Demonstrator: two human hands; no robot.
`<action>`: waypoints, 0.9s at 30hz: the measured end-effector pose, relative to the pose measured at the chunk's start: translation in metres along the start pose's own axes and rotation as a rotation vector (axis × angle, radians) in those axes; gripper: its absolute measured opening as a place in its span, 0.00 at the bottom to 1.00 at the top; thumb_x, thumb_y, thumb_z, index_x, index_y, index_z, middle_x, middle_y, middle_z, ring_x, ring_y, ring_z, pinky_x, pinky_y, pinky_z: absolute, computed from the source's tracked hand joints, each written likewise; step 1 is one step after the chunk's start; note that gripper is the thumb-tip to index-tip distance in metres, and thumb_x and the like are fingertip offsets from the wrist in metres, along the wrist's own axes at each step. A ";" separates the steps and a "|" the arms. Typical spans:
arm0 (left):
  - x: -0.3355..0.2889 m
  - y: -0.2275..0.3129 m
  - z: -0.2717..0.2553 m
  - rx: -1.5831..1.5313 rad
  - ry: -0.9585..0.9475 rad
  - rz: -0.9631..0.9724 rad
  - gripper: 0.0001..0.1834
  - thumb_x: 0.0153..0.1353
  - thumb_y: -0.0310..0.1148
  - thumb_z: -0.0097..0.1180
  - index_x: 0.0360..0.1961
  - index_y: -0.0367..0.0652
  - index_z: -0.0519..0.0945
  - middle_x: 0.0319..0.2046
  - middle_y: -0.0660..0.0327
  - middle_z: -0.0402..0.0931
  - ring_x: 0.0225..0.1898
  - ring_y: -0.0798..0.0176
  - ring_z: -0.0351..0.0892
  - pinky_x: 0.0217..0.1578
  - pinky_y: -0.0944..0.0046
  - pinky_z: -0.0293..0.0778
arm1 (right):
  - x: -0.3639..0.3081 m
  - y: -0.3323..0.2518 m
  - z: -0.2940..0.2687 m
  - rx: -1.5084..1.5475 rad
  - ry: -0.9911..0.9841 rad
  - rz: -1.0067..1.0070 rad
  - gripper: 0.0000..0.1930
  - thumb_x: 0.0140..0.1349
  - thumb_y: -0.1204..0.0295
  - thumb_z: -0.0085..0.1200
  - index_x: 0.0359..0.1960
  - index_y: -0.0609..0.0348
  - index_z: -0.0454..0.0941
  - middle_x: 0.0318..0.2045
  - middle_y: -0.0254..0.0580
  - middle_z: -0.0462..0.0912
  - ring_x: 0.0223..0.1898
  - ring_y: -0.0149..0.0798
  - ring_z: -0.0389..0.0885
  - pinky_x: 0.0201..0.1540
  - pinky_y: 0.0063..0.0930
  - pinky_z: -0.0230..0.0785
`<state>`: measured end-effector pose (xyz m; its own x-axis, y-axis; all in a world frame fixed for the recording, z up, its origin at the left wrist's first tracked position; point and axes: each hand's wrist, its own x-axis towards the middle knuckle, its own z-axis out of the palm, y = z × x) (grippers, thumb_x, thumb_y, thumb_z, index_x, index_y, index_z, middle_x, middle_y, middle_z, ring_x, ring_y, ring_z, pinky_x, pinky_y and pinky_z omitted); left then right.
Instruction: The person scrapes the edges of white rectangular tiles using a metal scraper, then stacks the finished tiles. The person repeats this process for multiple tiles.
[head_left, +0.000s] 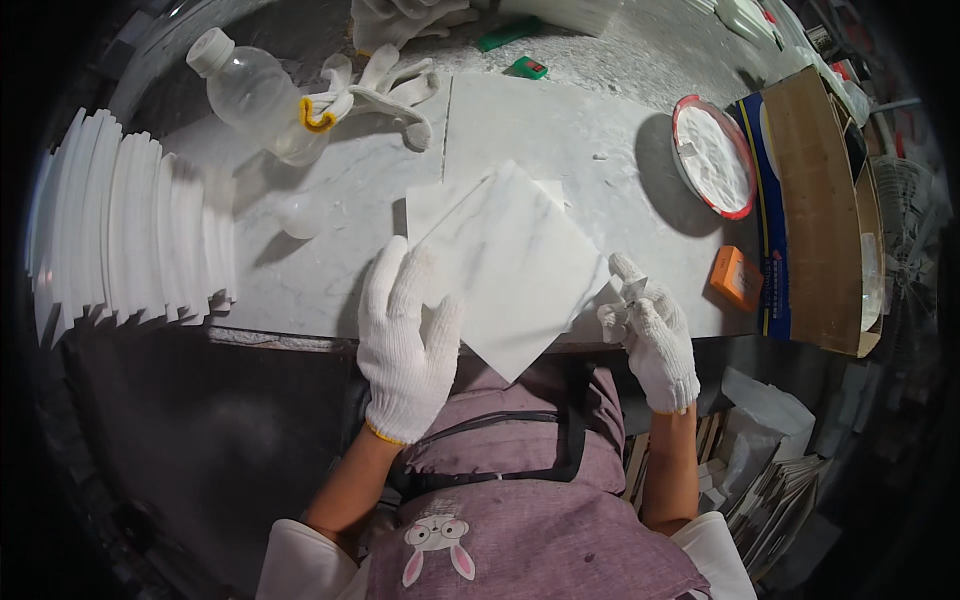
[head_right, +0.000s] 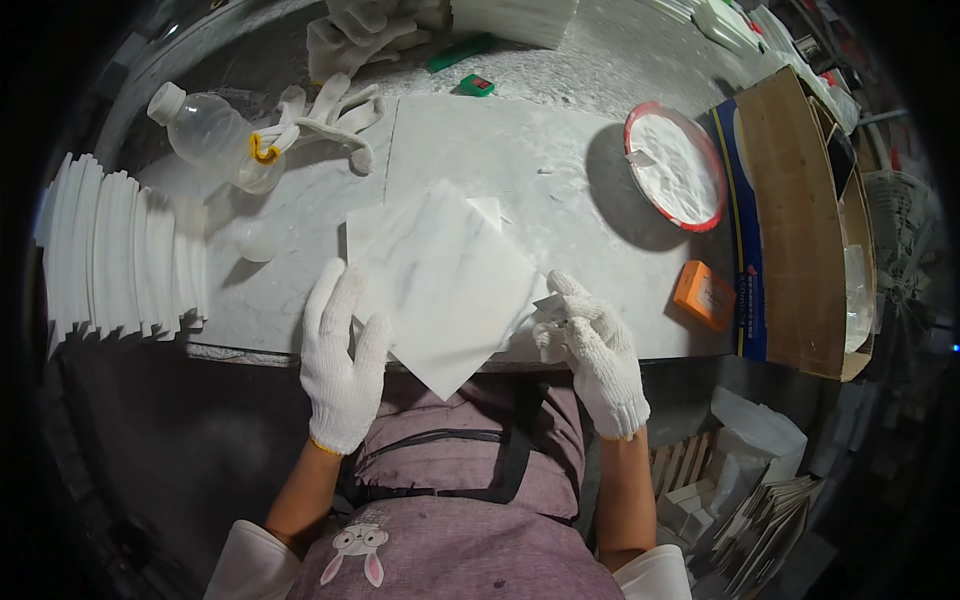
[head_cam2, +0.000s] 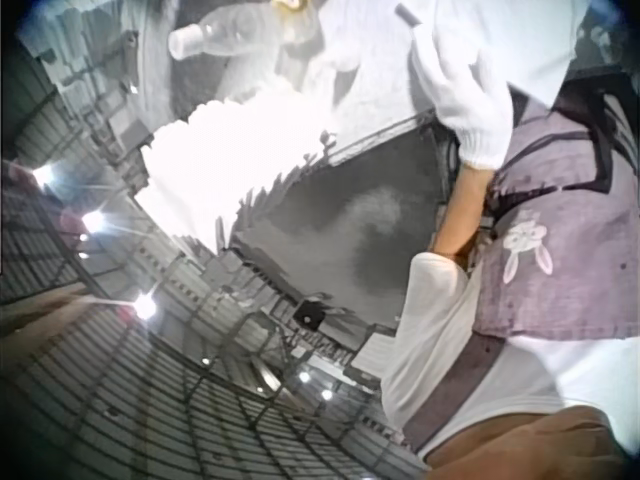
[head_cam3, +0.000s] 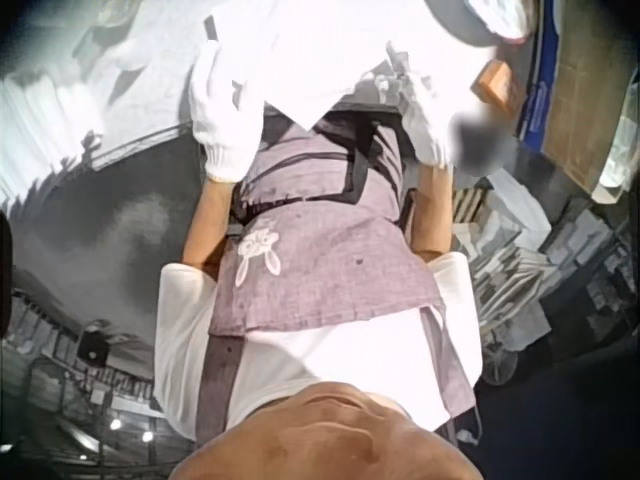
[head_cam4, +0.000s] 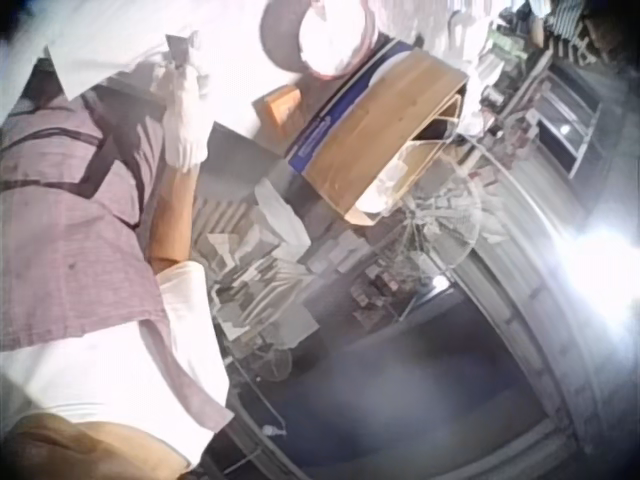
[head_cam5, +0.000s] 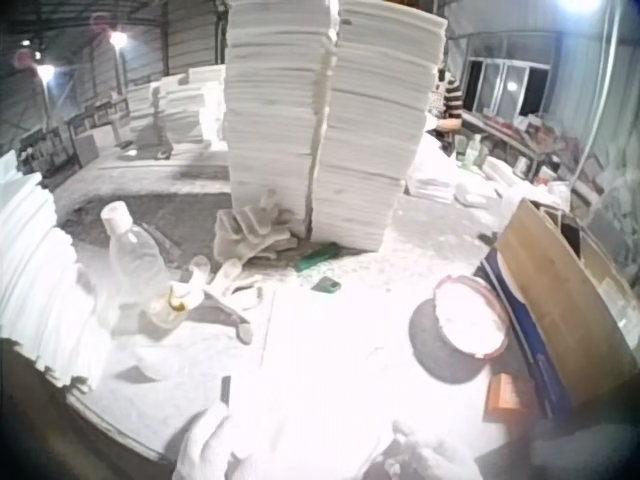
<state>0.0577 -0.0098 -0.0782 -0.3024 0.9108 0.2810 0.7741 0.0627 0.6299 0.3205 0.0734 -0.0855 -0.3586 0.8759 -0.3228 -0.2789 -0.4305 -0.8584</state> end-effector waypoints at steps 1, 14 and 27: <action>0.002 0.001 -0.001 -0.019 -0.008 -0.012 0.25 0.63 0.28 0.57 0.62 0.36 0.72 0.63 0.45 0.67 0.63 0.45 0.68 0.63 0.54 0.65 | 0.001 0.001 0.001 -0.002 0.000 -0.002 0.26 0.65 0.62 0.60 0.59 0.66 0.72 0.53 0.47 0.78 0.42 0.38 0.80 0.42 0.29 0.73; 0.008 0.011 0.010 -0.055 0.029 0.087 0.25 0.60 0.26 0.59 0.61 0.39 0.74 0.61 0.48 0.69 0.64 0.42 0.66 0.65 0.49 0.62 | -0.019 0.014 -0.007 0.012 0.106 0.048 0.24 0.68 0.66 0.57 0.61 0.66 0.71 0.52 0.44 0.78 0.41 0.36 0.81 0.43 0.27 0.75; 0.064 0.016 0.020 0.168 -0.218 0.366 0.21 0.55 0.30 0.62 0.51 0.38 0.80 0.54 0.50 0.73 0.60 0.41 0.68 0.65 0.44 0.59 | -0.063 0.015 -0.004 -0.101 0.170 0.063 0.25 0.66 0.62 0.60 0.56 0.70 0.74 0.51 0.45 0.80 0.37 0.32 0.80 0.41 0.27 0.74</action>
<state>0.0619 0.0574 -0.0641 0.1182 0.9489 0.2925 0.8931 -0.2303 0.3864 0.3424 0.0123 -0.0797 -0.2149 0.8759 -0.4320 -0.1666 -0.4687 -0.8675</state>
